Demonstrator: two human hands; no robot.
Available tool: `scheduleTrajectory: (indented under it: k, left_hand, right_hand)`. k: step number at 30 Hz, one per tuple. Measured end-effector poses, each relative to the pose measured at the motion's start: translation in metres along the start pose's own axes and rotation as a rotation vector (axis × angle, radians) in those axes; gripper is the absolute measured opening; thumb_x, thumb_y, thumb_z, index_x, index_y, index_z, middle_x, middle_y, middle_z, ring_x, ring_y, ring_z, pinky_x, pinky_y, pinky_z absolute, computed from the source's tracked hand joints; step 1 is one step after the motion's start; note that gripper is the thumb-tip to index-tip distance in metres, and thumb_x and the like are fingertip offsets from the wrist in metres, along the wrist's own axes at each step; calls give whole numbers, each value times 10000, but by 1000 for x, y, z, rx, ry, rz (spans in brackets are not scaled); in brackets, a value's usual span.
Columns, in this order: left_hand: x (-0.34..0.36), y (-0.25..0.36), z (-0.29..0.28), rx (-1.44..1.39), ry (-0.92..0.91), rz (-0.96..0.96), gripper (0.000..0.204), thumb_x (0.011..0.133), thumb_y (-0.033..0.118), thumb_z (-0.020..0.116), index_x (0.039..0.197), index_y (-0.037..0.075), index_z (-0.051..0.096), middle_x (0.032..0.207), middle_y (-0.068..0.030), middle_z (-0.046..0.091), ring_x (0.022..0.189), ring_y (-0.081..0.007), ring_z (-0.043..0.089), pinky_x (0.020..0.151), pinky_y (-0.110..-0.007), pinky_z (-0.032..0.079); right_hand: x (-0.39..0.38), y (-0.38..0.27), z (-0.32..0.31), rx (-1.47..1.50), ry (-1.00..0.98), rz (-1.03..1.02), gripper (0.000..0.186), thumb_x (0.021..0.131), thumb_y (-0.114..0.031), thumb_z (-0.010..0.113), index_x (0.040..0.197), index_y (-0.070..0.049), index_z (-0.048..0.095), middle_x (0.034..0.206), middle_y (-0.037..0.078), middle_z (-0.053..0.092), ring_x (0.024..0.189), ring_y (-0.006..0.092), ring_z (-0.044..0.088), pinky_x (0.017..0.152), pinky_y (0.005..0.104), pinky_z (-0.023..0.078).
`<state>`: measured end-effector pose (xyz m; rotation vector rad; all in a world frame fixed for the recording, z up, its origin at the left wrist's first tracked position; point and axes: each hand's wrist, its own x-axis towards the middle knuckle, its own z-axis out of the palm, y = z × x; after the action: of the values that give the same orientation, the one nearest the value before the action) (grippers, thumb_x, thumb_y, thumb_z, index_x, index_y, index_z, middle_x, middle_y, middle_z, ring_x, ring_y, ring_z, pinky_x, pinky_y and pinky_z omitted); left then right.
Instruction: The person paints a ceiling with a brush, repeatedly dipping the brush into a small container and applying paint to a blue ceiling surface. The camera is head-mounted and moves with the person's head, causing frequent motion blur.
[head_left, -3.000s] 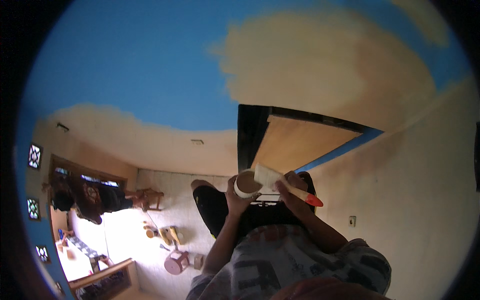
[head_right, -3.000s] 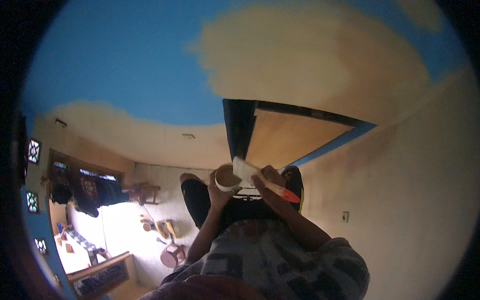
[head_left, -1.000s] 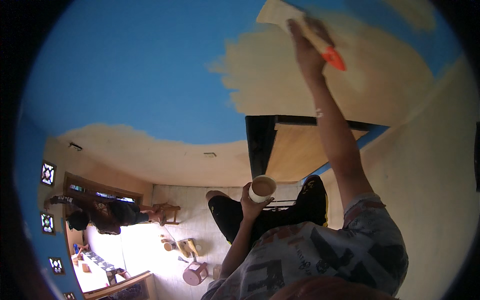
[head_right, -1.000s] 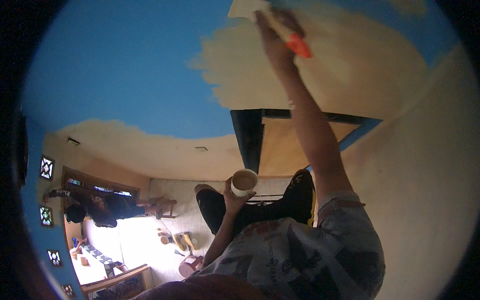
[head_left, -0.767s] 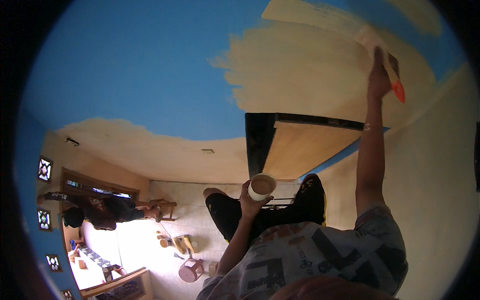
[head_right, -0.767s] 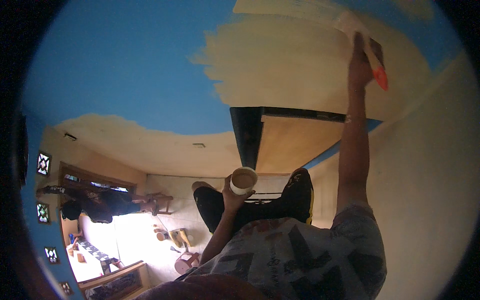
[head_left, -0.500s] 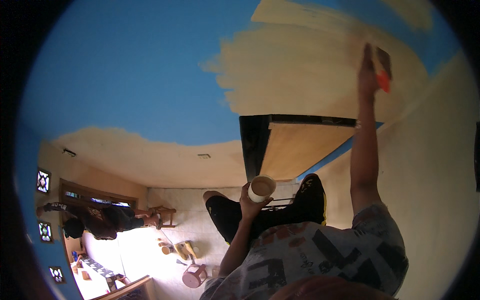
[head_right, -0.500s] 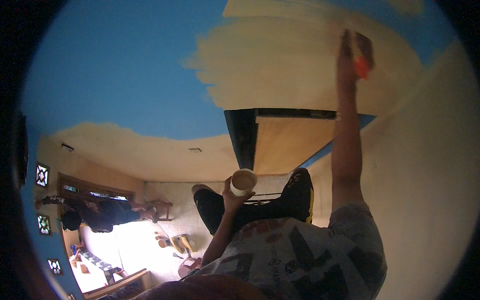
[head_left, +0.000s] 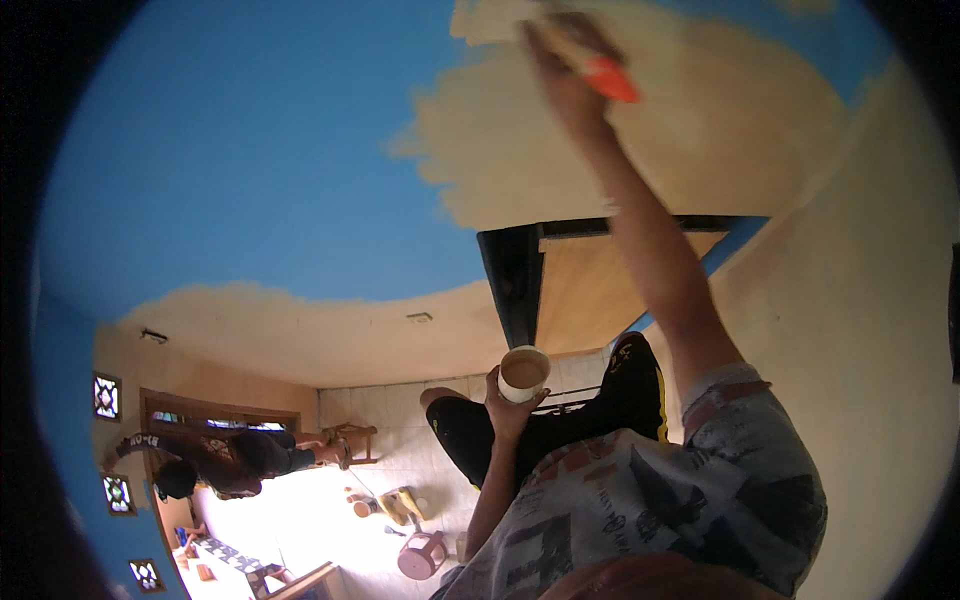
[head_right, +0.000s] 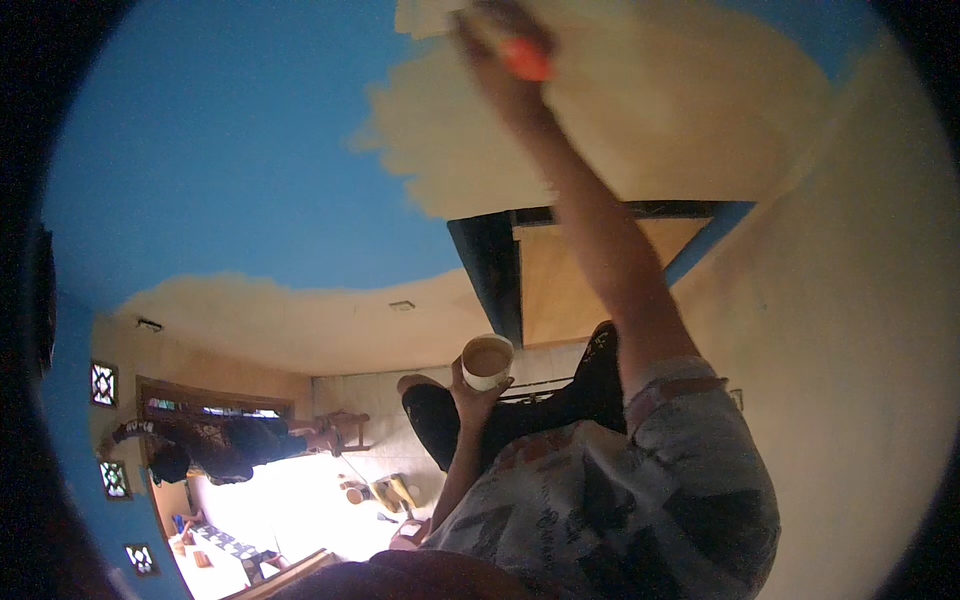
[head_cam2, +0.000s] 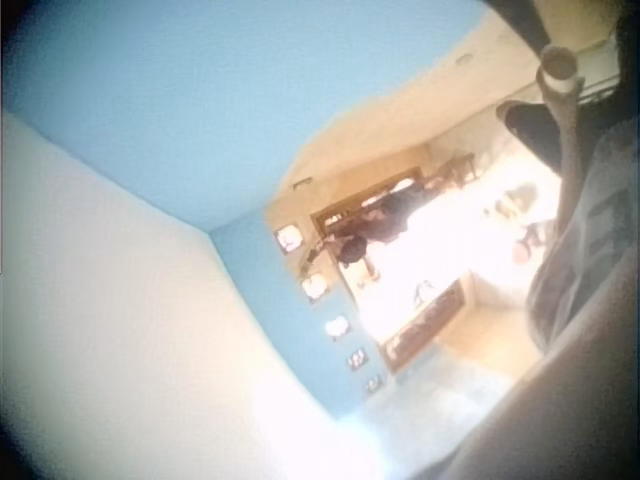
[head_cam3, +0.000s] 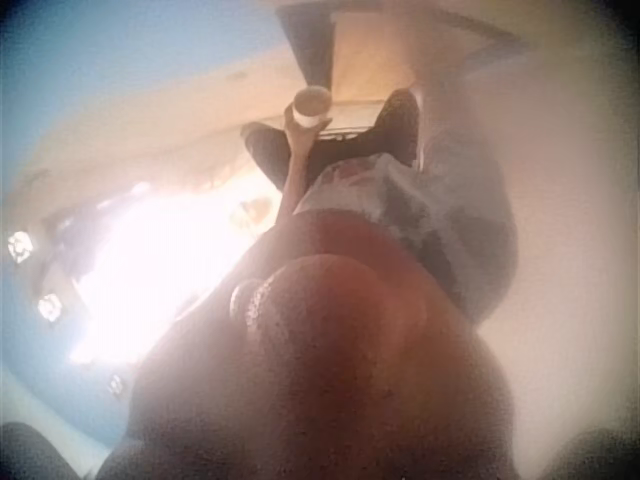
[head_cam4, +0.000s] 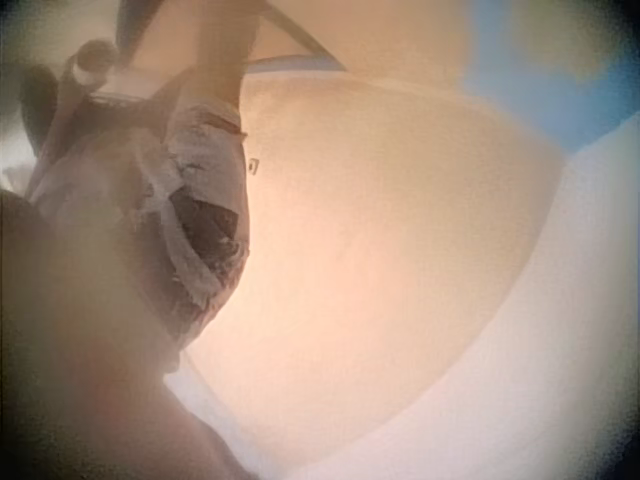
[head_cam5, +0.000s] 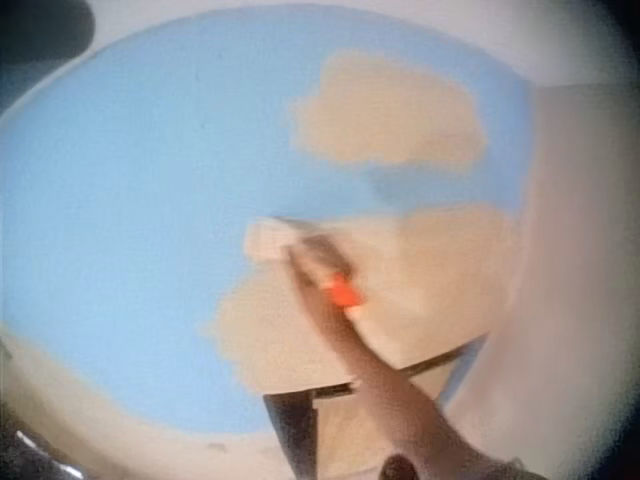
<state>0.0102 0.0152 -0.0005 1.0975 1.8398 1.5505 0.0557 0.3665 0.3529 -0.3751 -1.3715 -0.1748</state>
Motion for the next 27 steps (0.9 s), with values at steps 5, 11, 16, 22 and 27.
scheduleTrajectory:
  k: [5,11,16,22,27]
  left_hand:
    - [1,15,-2,9,-30,-26,885,521,257,958,1242,47,489,1112,-159,652,1032,-281,652,861,-401,548]
    - [2,14,-3,-40,-56,-17,884,518,255,957,1242,47,495,1105,-160,655,1025,-278,656,854,-400,547]
    - [8,18,-8,-16,-60,14,880,518,265,959,1232,39,496,1101,-161,652,1016,-281,656,856,-401,544]
    - [12,20,-13,0,-14,37,890,520,277,959,1234,35,485,1096,-171,648,1023,-291,653,861,-404,542]
    - [11,39,-14,-35,21,-46,904,518,267,959,1246,37,473,1117,-176,646,1036,-285,651,864,-404,542]
  right_hand:
    - [33,99,-168,-271,37,129,240,867,-215,744,905,16,692,882,68,713,770,151,658,711,287,518]
    - [55,109,-226,-630,-46,206,224,857,-202,746,944,-6,680,896,84,704,791,170,666,729,292,542]
    - [23,64,-93,-169,69,-174,130,836,-109,755,880,-19,672,836,72,676,735,183,652,678,304,531]
    - [-12,-75,78,99,-113,-96,157,764,-126,755,875,-87,653,840,96,674,788,272,671,651,353,557]
    - [2,-40,67,56,34,-175,190,767,-166,809,816,-54,664,788,83,675,709,238,668,634,327,537]
